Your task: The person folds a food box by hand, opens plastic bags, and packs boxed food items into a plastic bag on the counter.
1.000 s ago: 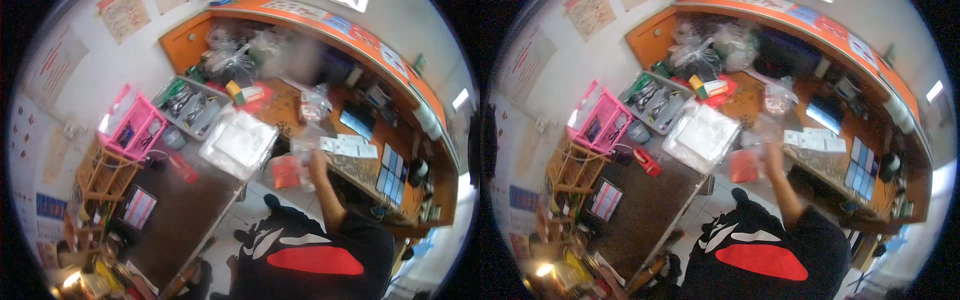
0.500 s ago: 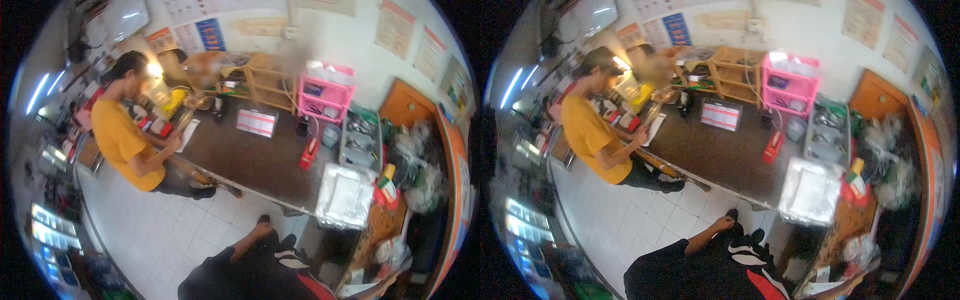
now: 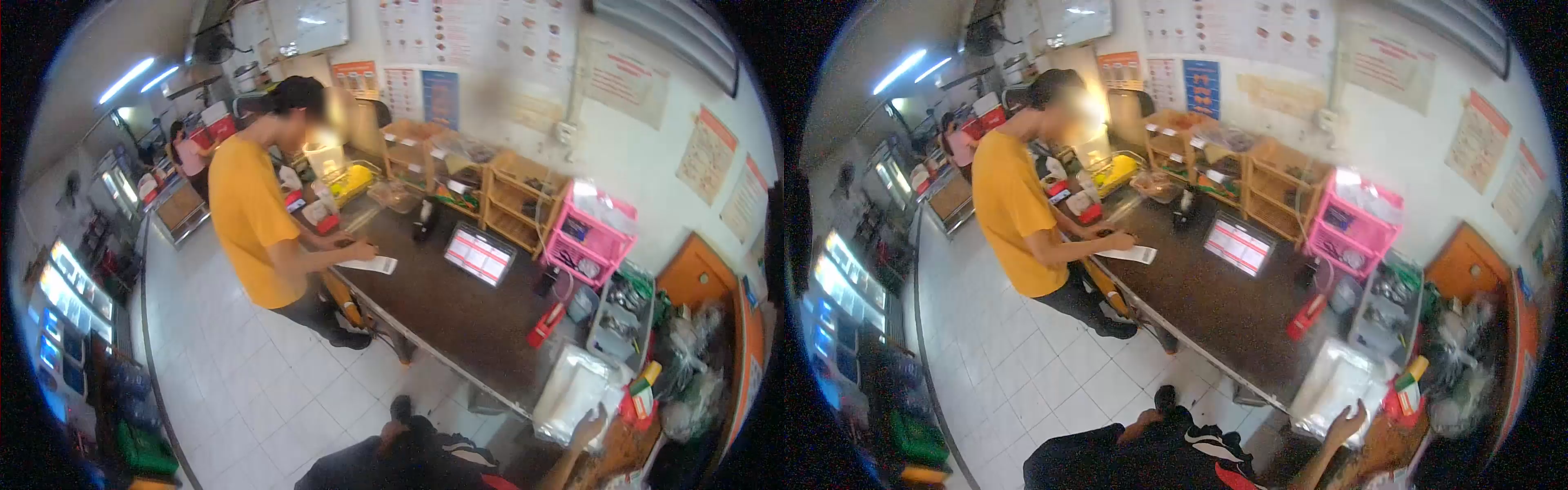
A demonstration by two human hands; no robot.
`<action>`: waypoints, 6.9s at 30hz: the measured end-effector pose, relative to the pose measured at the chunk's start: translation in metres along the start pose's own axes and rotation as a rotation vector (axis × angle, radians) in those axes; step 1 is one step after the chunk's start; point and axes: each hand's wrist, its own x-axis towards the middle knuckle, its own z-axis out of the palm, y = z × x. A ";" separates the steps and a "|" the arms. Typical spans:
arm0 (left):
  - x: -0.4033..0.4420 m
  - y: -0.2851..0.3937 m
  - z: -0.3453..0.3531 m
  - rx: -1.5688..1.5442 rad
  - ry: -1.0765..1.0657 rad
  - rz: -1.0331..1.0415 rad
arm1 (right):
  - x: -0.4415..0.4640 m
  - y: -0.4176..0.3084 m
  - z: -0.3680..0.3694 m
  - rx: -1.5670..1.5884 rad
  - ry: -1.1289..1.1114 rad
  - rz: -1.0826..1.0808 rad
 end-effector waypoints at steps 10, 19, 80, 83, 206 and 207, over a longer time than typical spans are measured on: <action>0.039 -0.165 -0.081 -0.675 0.160 -0.221 | -0.082 -0.004 0.181 -0.601 -0.365 0.140; 0.034 -0.225 -0.139 -0.844 0.101 -0.393 | -0.097 -0.002 0.165 -0.508 -0.473 -0.057; 0.134 -0.087 -0.295 -0.923 -0.145 -0.206 | -0.027 0.023 0.089 -1.333 -0.345 0.400; 0.162 -0.160 -0.273 -0.722 -0.119 -0.138 | -0.034 0.033 0.081 -1.054 -0.223 0.612; 0.045 0.340 -0.427 -0.364 0.086 1.094 | 0.047 -0.402 0.185 1.016 -0.527 0.281; 0.046 0.335 -0.430 -0.456 0.071 0.973 | 0.049 -0.403 0.186 1.203 -0.462 0.276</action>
